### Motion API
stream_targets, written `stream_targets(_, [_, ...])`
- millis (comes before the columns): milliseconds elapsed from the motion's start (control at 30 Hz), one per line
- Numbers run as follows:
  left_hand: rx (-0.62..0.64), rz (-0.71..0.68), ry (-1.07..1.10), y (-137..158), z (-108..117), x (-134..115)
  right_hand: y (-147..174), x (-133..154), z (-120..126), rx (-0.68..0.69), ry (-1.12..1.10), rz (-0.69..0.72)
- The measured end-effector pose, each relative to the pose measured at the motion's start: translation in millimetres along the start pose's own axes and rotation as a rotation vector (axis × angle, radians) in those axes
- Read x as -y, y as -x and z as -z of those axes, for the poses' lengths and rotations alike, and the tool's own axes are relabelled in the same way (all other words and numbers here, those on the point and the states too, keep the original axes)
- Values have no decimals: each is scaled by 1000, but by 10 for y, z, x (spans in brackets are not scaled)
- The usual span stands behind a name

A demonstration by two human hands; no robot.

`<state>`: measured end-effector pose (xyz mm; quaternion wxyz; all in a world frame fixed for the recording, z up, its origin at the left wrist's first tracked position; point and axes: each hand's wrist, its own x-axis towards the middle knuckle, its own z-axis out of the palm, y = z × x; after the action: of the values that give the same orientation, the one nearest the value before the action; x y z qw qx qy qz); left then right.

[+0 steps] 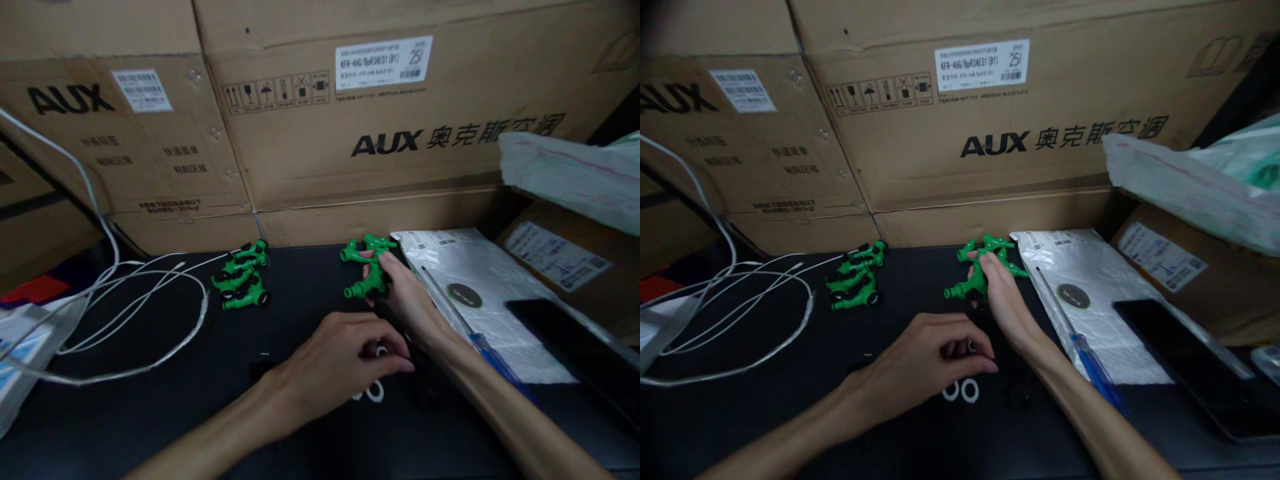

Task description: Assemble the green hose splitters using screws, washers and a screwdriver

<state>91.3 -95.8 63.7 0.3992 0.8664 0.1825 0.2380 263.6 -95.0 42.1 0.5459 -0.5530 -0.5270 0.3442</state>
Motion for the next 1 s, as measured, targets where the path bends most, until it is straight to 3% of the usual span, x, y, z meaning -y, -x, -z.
stream_targets(133, [-345, 136, 112, 25, 363, 121, 87, 119, -101, 112, 5, -61])
stream_targets(267, [-423, 220, 323, 30, 542, 422, 189, 181, -223, 264, 48, -46])
stream_targets(433, [-373, 220, 405, 100, 478, 549, 253, 170, -270, 400, 121, -28])
stream_targets(1000, [-223, 326, 808, 188, 359, 547, 325, 202, -320, 382, 30, -151])
